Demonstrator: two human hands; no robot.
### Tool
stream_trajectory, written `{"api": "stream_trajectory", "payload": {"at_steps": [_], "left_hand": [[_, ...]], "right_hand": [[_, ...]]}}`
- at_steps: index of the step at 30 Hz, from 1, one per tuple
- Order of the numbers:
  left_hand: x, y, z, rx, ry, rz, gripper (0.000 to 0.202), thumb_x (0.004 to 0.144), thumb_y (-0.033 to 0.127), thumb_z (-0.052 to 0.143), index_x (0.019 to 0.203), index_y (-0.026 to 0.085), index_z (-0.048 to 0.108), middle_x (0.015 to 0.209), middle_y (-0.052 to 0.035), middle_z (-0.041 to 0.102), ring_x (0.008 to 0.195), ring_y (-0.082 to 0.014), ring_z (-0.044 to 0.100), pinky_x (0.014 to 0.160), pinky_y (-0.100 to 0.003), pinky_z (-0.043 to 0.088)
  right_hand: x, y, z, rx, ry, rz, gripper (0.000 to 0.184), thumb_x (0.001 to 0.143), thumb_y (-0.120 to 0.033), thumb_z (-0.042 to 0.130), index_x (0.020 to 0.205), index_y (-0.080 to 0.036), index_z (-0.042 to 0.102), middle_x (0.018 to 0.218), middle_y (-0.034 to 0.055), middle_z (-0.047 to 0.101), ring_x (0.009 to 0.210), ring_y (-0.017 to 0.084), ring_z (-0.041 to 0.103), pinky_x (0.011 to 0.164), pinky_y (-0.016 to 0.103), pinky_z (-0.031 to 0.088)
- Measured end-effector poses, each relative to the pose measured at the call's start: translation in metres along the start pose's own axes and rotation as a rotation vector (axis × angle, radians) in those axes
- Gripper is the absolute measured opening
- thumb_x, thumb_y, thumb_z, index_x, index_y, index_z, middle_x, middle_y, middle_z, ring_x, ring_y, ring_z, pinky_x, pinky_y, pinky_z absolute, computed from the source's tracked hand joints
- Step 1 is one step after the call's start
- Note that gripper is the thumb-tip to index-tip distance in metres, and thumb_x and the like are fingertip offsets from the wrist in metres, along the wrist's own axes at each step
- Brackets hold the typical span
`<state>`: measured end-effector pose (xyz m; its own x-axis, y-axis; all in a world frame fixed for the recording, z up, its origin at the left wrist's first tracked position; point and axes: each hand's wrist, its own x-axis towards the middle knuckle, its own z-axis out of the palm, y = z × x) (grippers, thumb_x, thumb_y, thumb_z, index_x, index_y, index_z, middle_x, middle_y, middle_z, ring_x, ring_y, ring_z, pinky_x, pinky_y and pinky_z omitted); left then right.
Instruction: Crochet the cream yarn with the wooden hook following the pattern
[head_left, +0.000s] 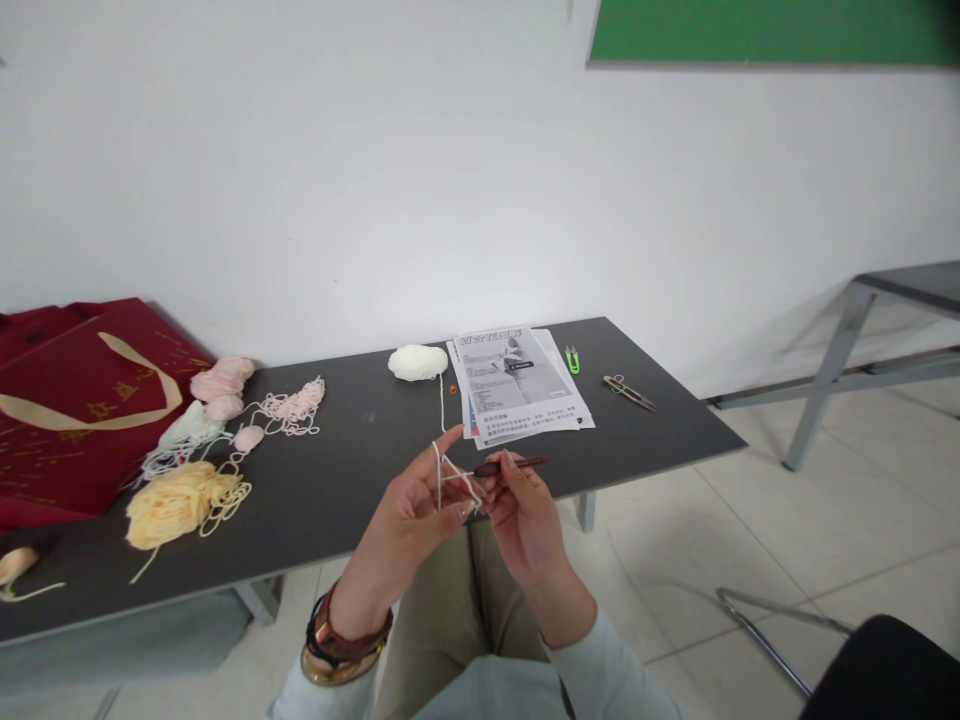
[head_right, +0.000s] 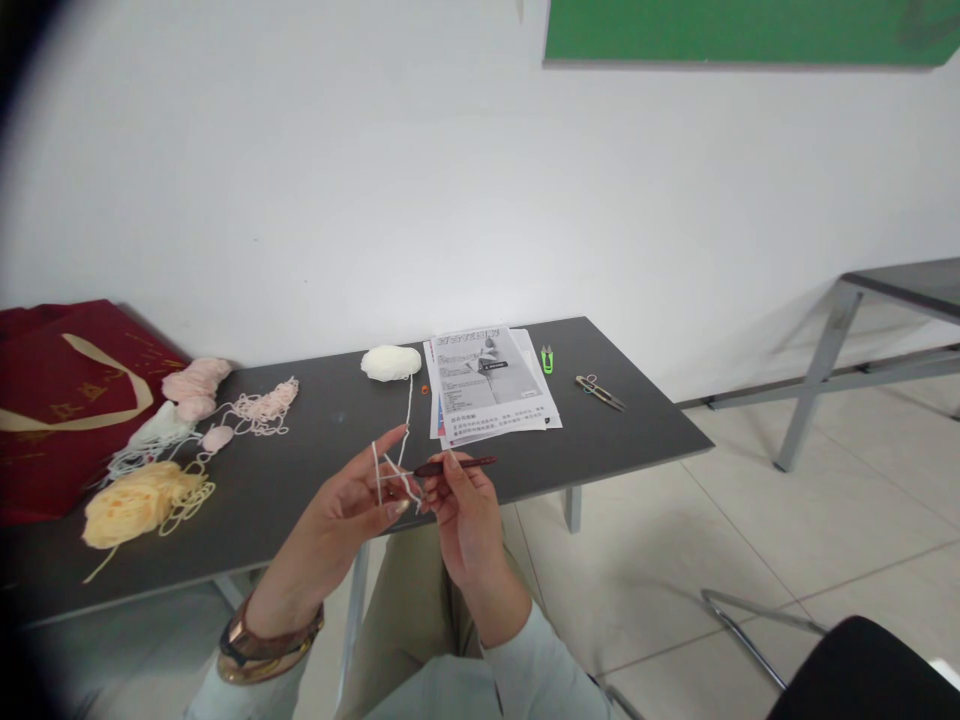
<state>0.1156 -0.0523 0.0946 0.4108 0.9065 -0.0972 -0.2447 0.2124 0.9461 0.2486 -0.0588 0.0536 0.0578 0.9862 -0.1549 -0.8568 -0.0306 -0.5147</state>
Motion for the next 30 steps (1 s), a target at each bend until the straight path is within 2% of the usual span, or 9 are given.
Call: {"api": "stream_trajectory", "payload": {"at_steps": [9, 16, 24, 30], "left_hand": [[-0.002, -0.001, 0.006, -0.026, 0.102, 0.027, 0.066, 0.074, 0.02, 0.071, 0.135, 0.026, 0.046, 0.079, -0.0003, 0.061, 0.079, -0.0147, 0.059, 0.077, -0.028, 0.044], [-0.002, -0.004, 0.011, 0.048, 0.185, 0.066, 0.066, 0.075, 0.021, 0.07, 0.135, 0.029, 0.046, 0.069, 0.0054, 0.052, 0.065, -0.0074, 0.049, 0.064, -0.02, 0.04], [-0.003, -0.004, 0.017, 0.102, 0.247, 0.105, 0.064, 0.075, 0.021, 0.07, 0.134, 0.031, 0.047, 0.071, 0.0057, 0.051, 0.067, -0.0061, 0.051, 0.067, -0.018, 0.043], [-0.005, -0.001, 0.021, 0.123, 0.256, 0.118, 0.065, 0.075, 0.021, 0.071, 0.135, 0.027, 0.046, 0.076, 0.003, 0.06, 0.074, -0.0094, 0.059, 0.078, -0.024, 0.047]], "right_hand": [[-0.002, 0.001, -0.001, 0.031, -0.033, 0.015, 0.017, 0.077, -0.03, 0.072, 0.081, -0.014, 0.068, 0.061, -0.0007, 0.064, 0.053, 0.007, 0.056, 0.051, 0.016, 0.048], [-0.003, 0.001, 0.002, 0.053, -0.023, 0.033, 0.017, 0.076, -0.029, 0.073, 0.08, -0.014, 0.068, 0.061, -0.0007, 0.063, 0.053, 0.006, 0.055, 0.051, 0.016, 0.049], [-0.004, 0.001, 0.002, 0.081, -0.026, 0.056, 0.016, 0.078, -0.028, 0.072, 0.081, -0.013, 0.068, 0.063, -0.0004, 0.063, 0.055, 0.006, 0.056, 0.053, 0.016, 0.05], [-0.003, 0.002, 0.001, 0.098, -0.035, 0.055, 0.016, 0.077, -0.028, 0.072, 0.082, -0.013, 0.068, 0.063, -0.0006, 0.064, 0.056, 0.006, 0.058, 0.053, 0.016, 0.05]]}}
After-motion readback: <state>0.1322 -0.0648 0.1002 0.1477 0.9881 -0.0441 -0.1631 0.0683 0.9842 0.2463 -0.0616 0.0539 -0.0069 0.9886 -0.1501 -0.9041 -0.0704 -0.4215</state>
